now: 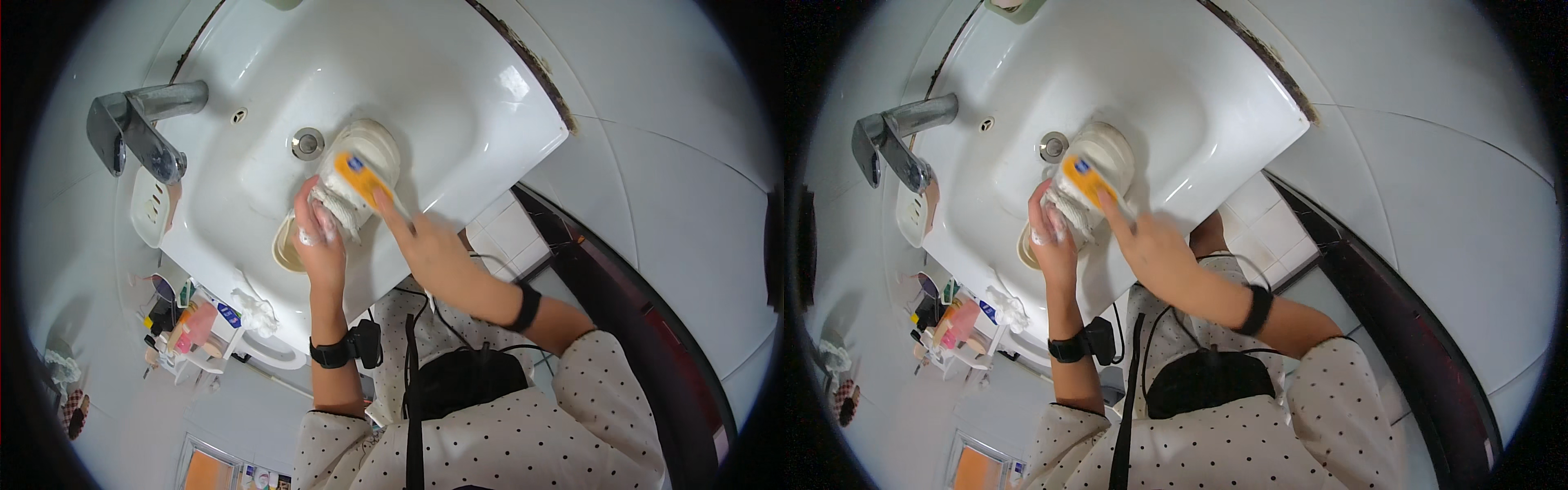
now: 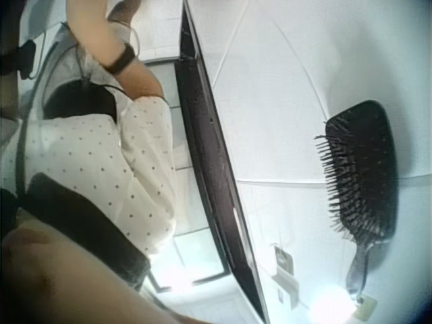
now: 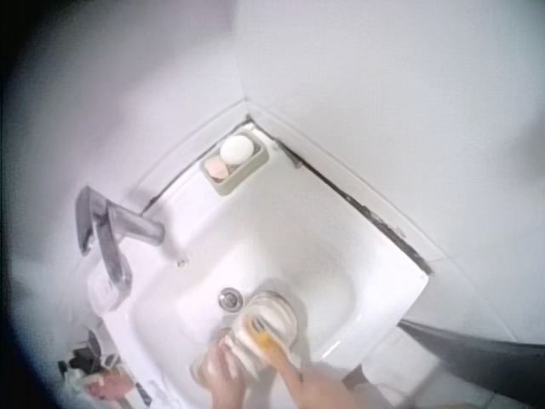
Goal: Cleaning a white rubber shoe with a brush and soapy water in a bathroom sink.
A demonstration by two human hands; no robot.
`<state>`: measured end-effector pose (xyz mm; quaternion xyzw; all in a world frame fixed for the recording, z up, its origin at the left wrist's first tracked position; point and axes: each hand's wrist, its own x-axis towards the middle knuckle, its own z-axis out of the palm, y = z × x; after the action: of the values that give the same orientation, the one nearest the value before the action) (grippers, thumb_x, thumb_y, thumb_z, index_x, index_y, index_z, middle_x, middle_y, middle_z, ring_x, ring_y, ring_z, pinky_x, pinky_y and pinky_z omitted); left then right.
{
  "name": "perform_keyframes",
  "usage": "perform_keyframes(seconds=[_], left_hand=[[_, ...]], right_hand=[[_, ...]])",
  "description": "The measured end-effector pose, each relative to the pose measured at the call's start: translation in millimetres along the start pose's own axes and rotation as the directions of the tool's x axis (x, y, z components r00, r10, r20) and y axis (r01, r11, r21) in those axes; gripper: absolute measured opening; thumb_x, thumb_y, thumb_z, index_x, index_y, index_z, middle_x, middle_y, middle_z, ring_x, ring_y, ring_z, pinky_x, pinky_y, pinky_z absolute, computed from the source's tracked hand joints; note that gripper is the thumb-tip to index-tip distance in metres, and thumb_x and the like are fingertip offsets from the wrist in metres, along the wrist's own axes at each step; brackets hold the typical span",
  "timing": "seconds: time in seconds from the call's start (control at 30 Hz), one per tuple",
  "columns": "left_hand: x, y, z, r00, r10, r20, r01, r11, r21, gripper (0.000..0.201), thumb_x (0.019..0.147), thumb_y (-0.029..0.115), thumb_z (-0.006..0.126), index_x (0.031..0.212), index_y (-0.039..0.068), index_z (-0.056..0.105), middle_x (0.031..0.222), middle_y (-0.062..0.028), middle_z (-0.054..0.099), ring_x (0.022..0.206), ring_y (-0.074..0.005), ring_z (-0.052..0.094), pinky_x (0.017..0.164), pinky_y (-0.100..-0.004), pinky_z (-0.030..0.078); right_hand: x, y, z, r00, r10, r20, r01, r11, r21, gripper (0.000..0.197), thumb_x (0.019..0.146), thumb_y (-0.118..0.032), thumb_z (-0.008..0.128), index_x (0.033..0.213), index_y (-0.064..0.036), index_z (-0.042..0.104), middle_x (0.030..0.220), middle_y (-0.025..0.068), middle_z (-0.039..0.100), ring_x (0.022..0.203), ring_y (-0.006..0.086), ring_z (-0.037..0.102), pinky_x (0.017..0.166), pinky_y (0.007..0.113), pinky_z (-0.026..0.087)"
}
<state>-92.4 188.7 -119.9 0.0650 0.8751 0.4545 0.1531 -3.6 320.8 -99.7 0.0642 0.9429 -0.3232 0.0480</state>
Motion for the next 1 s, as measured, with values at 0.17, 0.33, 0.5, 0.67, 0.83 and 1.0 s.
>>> perform_keyframes(seconds=[0.17, 0.33, 0.5, 0.67, 0.83, 1.0], left_hand=[[-7.6, 0.8, -5.3, 0.996, -0.085, 0.005, 0.085, 0.996, -0.024, 0.029, 0.094, 0.009, 0.034, 0.121, 0.004, 0.043, 0.086, -0.0062, 0.057, 0.064, -0.0077, 0.044, 0.062, -0.0197, 0.038], [-8.0, -2.9, 1.9, 1.000, 0.002, -0.029, -0.006, 0.993, -0.116, 0.030, 0.091, 0.006, 0.035, 0.120, 0.005, 0.044, 0.080, -0.0027, 0.052, 0.063, -0.0073, 0.042, 0.060, -0.0196, 0.036], [-14.8, -5.5, -6.0, 0.998, 0.062, 0.020, -0.063, 0.998, 0.018, 0.041, 0.080, -0.003, 0.038, 0.119, 0.006, 0.047, 0.065, 0.0023, 0.035, 0.058, -0.0069, 0.035, 0.056, -0.0181, 0.031], [-14.0, 5.2, -6.2, 0.998, 0.040, 0.054, -0.039, 0.999, -0.016, 0.050, 0.072, -0.008, 0.038, 0.118, 0.008, 0.050, 0.063, 0.0034, 0.029, 0.057, -0.0064, 0.033, 0.055, -0.0175, 0.029], [-16.3, -3.9, -10.7, 1.000, 0.005, 0.027, -0.005, 1.000, 0.017, 0.049, 0.073, -0.008, 0.038, 0.118, 0.008, 0.051, 0.063, 0.0040, 0.028, 0.056, -0.0062, 0.032, 0.054, -0.0178, 0.028], [-15.9, 4.0, -0.7, 0.998, 0.015, 0.059, -0.015, 1.000, -0.008, 0.045, 0.076, -0.005, 0.038, 0.118, 0.007, 0.051, 0.062, 0.0043, 0.028, 0.057, -0.0060, 0.032, 0.054, -0.0183, 0.027]], right_hand=[[4.7, 2.6, -11.6, 0.994, 0.045, 0.104, -0.042, 0.999, -0.035, 0.069, 0.074, 0.004, 0.048, 0.138, -0.0082, 0.025, 0.070, 0.0144, 0.048, 0.053, 0.0273, 0.051, 0.048, 0.035, 0.046], [22.1, 17.2, -11.3, 0.994, 0.108, -0.026, -0.107, 0.993, 0.046, 0.065, 0.079, 0.000, 0.048, 0.138, -0.0097, 0.025, 0.067, 0.0139, 0.049, 0.057, 0.0302, 0.053, 0.051, 0.039, 0.046], [0.0, 30.2, -15.4, 0.973, 0.221, 0.071, -0.231, 0.953, 0.195, 0.056, 0.085, -0.002, 0.045, 0.137, -0.0097, 0.027, 0.063, 0.0186, 0.052, 0.052, 0.0342, 0.052, 0.051, 0.041, 0.043], [56.8, 44.1, -33.2, 0.972, 0.210, 0.102, -0.233, 0.888, 0.396, 0.049, 0.086, -0.003, 0.048, 0.133, -0.0059, 0.033, 0.061, 0.0222, 0.051, 0.054, 0.0357, 0.054, 0.052, 0.040, 0.043], [18.3, 50.1, -32.3, 0.975, 0.216, 0.058, -0.222, 0.905, 0.364, 0.042, 0.088, -0.009, 0.048, 0.129, -0.0061, 0.040, 0.062, 0.0226, 0.052, 0.052, 0.0352, 0.052, 0.050, 0.037, 0.041], [76.3, 54.7, -47.8, 0.993, 0.112, 0.048, -0.121, 0.915, 0.386, 0.042, 0.088, -0.012, 0.049, 0.129, -0.0070, 0.040, 0.063, 0.0231, 0.050, 0.049, 0.0333, 0.051, 0.048, 0.032, 0.040]])
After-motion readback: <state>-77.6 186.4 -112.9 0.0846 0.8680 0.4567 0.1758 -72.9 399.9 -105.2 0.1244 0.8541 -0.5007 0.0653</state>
